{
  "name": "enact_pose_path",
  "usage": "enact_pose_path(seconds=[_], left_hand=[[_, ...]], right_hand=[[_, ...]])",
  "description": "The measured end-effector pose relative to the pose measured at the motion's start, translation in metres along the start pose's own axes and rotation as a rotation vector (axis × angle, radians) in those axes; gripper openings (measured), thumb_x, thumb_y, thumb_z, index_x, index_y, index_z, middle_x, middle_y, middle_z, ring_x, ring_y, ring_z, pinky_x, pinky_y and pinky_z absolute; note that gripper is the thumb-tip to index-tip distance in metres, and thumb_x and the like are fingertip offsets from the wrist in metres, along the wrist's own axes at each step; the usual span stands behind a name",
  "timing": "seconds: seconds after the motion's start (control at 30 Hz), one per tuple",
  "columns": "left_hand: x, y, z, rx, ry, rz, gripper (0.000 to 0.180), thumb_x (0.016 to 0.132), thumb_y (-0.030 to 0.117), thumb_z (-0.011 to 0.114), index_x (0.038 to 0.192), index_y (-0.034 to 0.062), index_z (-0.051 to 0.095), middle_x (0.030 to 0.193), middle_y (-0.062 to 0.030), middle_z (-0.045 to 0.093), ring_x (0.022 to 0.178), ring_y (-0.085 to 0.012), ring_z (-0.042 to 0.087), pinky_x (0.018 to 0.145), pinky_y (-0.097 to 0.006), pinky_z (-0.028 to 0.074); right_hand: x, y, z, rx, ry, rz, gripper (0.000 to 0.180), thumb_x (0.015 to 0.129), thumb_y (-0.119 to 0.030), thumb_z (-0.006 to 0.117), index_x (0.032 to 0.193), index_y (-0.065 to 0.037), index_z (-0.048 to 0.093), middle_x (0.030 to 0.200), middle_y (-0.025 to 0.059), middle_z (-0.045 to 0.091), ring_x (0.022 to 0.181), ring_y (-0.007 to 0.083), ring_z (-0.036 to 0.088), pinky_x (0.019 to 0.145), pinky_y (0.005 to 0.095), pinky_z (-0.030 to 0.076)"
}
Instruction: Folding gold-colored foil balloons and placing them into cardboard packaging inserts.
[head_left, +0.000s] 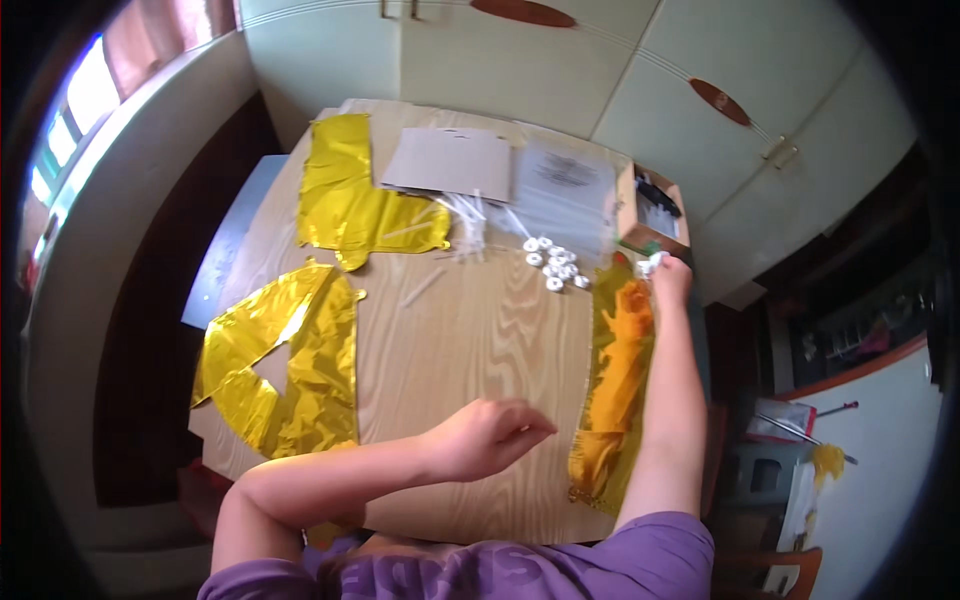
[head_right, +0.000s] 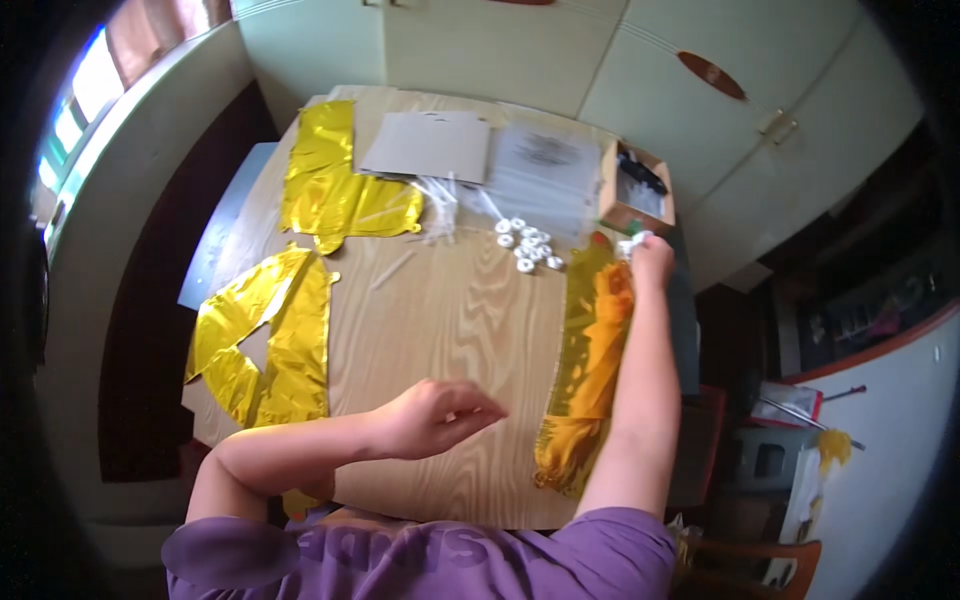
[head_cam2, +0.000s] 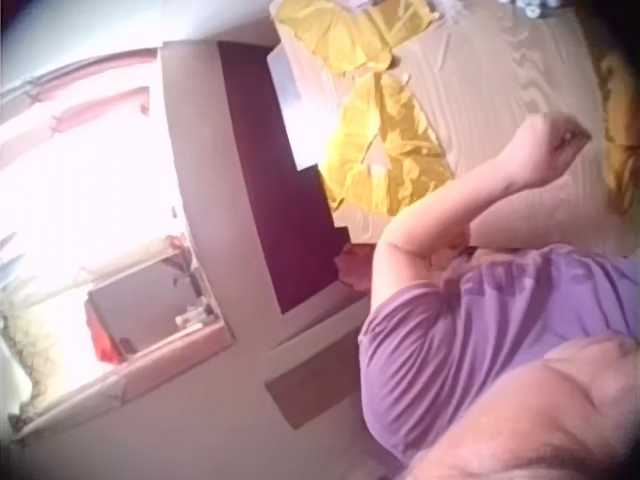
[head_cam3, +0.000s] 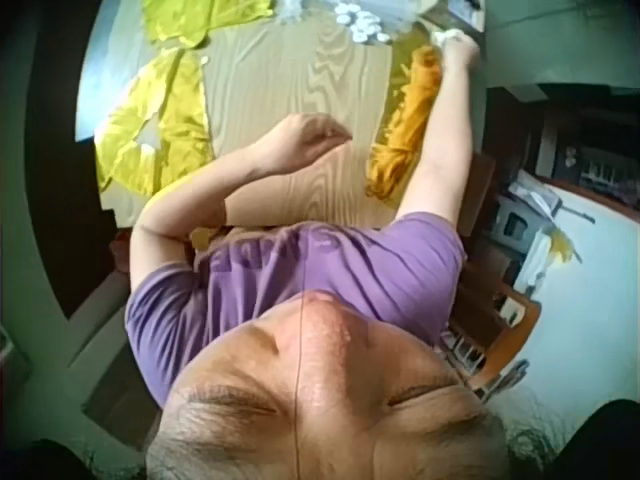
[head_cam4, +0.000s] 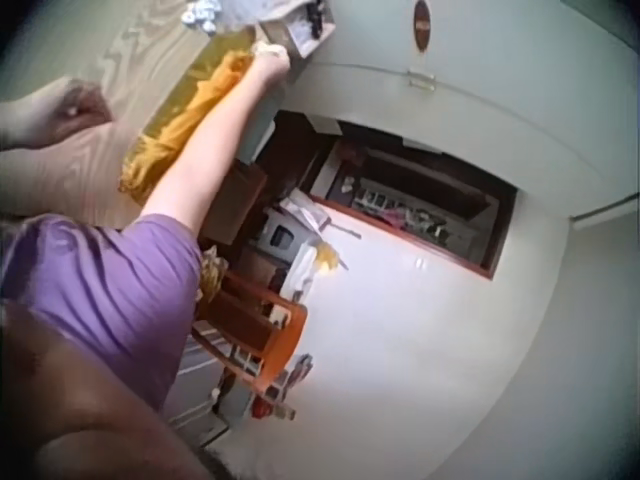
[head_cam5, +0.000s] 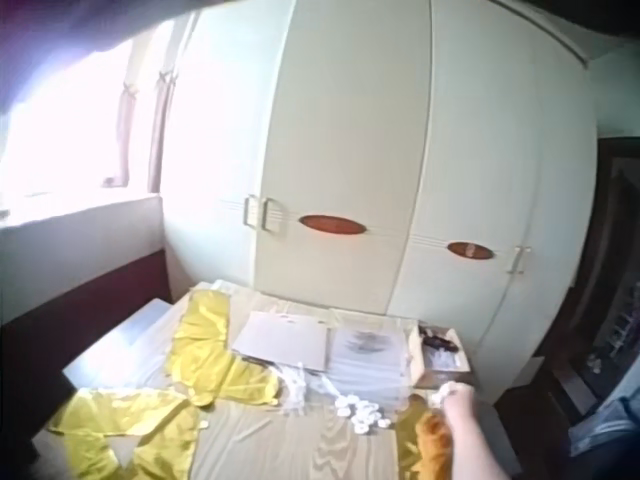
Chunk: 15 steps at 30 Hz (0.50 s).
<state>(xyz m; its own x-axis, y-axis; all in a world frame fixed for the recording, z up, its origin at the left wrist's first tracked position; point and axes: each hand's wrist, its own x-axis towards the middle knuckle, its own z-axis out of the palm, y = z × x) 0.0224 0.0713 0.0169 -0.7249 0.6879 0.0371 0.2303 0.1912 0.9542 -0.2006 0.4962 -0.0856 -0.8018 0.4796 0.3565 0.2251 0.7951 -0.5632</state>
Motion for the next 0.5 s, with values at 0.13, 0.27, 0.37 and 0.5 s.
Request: enact_pose_path(seconds=[0.13,0.27,0.37,0.5], left_hand=[[-0.092,-0.003,-0.055,0.118,0.103,-0.128,0.018,0.095,0.019,0.069,0.100,0.0014,0.073,0.095,-0.0157,0.072,0.085,-0.0308,0.071,0.076,-0.039,0.056],[-0.168,-0.004,-0.094,0.390,0.383,-0.388,0.024,0.087,0.024,0.078,0.082,0.0010,0.074,0.077,-0.0123,0.068,0.073,-0.0284,0.068,0.067,-0.037,0.053],[-0.204,-0.028,-0.097,0.485,0.530,-0.342,0.019,0.082,0.022,0.080,0.082,0.0039,0.075,0.078,-0.0108,0.066,0.074,-0.0289,0.066,0.068,-0.039,0.053],[-0.219,-0.051,-0.086,0.527,0.559,-0.217,0.015,0.079,0.019,0.080,0.087,0.0074,0.075,0.087,-0.0092,0.067,0.084,-0.0300,0.065,0.075,-0.041,0.053]], right_hand=[[-0.036,-0.013,-0.023,-0.080,0.173,-0.138,0.022,0.089,-0.014,0.069,0.106,-0.001,0.071,0.103,0.0162,0.072,0.091,0.0323,0.070,0.079,0.0417,0.054],[-0.119,-0.079,-0.088,-0.111,-0.087,-0.412,0.015,0.094,-0.014,0.064,0.103,-0.004,0.070,0.100,0.0162,0.069,0.093,0.0351,0.068,0.082,0.0426,0.054],[-0.180,-0.159,-0.077,0.110,-0.327,-0.583,0.009,0.090,-0.012,0.070,0.096,-0.005,0.074,0.096,0.0128,0.069,0.089,0.0292,0.069,0.078,0.0387,0.056],[-0.213,-0.250,0.010,0.186,-0.413,-1.042,0.021,0.082,-0.009,0.070,0.103,-0.005,0.072,0.102,0.0110,0.066,0.096,0.0326,0.066,0.087,0.0422,0.054]])
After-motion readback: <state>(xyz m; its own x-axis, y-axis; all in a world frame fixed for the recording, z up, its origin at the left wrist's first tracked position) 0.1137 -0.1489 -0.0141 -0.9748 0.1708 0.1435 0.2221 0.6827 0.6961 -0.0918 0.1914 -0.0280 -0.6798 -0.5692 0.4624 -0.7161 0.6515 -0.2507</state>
